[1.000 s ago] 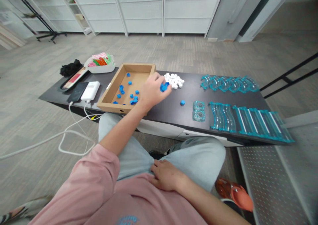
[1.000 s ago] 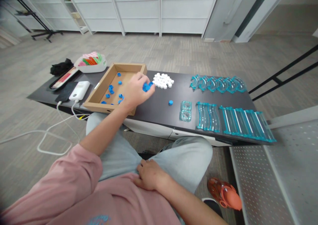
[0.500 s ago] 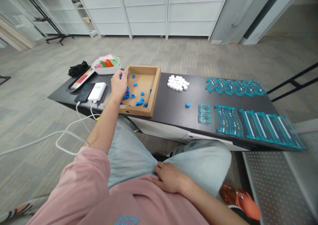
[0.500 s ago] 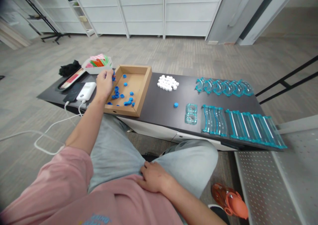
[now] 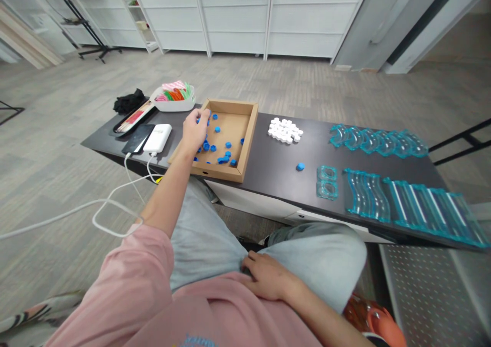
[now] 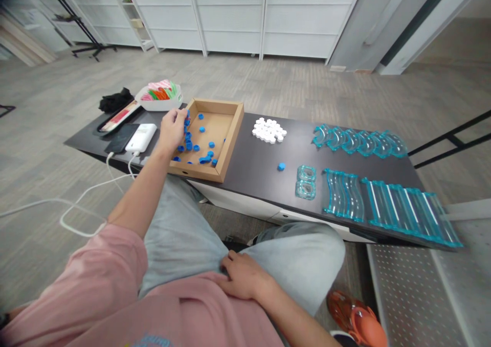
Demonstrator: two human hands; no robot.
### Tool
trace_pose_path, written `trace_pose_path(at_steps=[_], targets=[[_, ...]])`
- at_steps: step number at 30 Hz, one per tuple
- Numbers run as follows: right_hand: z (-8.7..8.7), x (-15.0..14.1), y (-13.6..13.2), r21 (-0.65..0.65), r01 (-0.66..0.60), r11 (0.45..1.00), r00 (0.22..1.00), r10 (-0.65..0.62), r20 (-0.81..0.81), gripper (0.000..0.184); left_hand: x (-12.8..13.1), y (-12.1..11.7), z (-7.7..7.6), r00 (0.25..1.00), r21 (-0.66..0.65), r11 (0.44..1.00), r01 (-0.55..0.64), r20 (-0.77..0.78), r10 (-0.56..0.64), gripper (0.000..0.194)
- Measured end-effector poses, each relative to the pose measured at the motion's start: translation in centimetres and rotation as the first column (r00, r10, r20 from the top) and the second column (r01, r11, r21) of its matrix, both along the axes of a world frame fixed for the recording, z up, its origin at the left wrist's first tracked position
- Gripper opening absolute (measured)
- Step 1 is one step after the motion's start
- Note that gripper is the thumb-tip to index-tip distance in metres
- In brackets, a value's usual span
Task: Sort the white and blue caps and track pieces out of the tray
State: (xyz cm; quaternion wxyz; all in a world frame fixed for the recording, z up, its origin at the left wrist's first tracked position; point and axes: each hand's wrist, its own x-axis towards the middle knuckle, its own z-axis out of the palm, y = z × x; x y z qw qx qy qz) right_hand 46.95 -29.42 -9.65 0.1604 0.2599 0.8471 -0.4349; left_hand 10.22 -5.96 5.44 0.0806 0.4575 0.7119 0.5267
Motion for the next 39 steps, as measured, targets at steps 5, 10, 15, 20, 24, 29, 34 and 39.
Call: trace_pose_path(at_steps=[5,10,15,20,24,29,34,39], targets=[[-0.5,0.0,-0.2,0.004,0.014,1.0,1.0,-0.014,0.003,0.057,-0.1,-0.2,-0.9,1.0,0.011,1.0,0.009,-0.012,-0.009,0.04],[-0.2,-0.1,-0.1,-0.017,0.01,1.0,1.0,-0.01,0.022,0.056,-0.4,0.0,-2.1,0.995,0.005,0.999,0.04,0.086,-0.041,0.042],[0.1,-0.3,0.1,-0.043,0.015,0.999,0.999,-0.013,0.048,0.066,-0.3,0.2,-2.5,0.981,-0.008,0.997,0.073,0.18,-0.07,0.037],[0.5,-0.3,0.1,-0.045,0.009,0.999,0.998,-0.006,0.063,0.064,-0.3,0.2,-2.5,0.983,-0.001,0.995,0.098,0.156,-0.097,0.037],[0.7,-0.3,0.1,-0.045,0.008,0.999,0.998,-0.006,0.055,0.062,-0.3,0.1,-2.7,0.978,0.009,0.991,0.133,0.16,-0.133,0.029],[0.5,-0.2,0.2,-0.037,-0.01,0.999,0.999,0.011,0.036,0.068,-0.2,-0.2,-2.7,0.98,-0.004,0.984,0.178,0.093,-0.177,0.031],[0.6,-0.2,0.2,-0.031,-0.002,1.0,1.0,0.003,0.025,0.066,-2.1,-1.2,-1.7,0.962,-0.194,0.975,0.11,-0.227,-0.153,0.027],[1.0,-0.3,0.3,-0.025,-0.019,1.0,0.999,0.02,0.049,0.07,-4.0,-2.8,-1.3,0.8,-0.598,0.792,0.124,-0.412,-0.437,0.034]])
